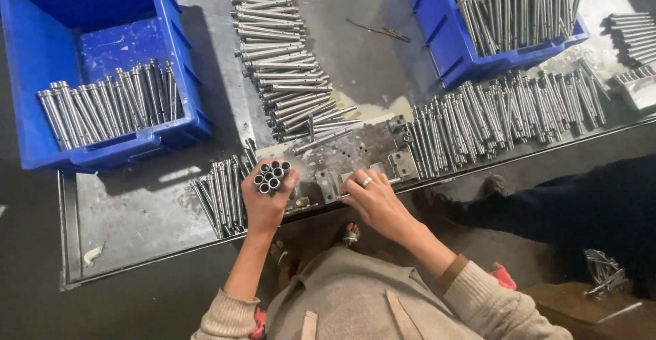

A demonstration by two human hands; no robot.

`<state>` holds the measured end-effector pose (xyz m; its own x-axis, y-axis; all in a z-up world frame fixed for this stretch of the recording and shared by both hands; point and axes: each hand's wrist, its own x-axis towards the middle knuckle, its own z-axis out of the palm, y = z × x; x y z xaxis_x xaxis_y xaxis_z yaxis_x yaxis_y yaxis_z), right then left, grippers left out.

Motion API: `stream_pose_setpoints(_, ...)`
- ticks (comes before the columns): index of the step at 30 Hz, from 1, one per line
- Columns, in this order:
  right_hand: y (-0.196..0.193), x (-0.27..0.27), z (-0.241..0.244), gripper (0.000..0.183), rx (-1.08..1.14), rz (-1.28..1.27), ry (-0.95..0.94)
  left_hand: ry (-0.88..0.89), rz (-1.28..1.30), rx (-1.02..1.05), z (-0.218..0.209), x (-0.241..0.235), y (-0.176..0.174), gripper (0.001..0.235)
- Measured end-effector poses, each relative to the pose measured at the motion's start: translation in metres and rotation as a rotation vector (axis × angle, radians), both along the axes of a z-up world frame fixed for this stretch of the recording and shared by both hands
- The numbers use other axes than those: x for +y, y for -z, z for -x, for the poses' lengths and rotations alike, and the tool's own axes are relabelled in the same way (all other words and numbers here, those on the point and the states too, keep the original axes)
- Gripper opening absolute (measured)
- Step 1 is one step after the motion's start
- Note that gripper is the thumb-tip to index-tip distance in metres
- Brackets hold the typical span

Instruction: The person is manually sorting metal rods and inserting them into a circular multi-hole jig for processing or inspection.

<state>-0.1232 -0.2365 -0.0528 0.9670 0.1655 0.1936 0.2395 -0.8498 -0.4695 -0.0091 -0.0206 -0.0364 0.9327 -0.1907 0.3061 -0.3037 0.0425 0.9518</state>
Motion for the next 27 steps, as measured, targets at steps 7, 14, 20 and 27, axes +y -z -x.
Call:
stream_pose_setpoints(7,0.005,0.000,0.002,0.021,-0.017,0.049,0.005,-0.006,-0.020,-0.045,0.001,-0.001,-0.002,0.010)
stream_pose_setpoints(14,-0.010,0.000,0.009,0.020,0.008,0.058,-0.079,-0.066,-0.016,-0.044,0.004,0.001,-0.013,0.010)
stream_pose_setpoints(20,-0.004,0.001,0.026,0.014,-0.008,-0.056,0.037,-0.074,0.011,-0.033,0.002,0.001,-0.011,0.008)
stream_pose_setpoints(27,0.008,0.001,-0.003,0.022,-0.049,0.055,0.026,-0.025,-0.009,-0.049,-0.003,0.000,-0.008,0.009)
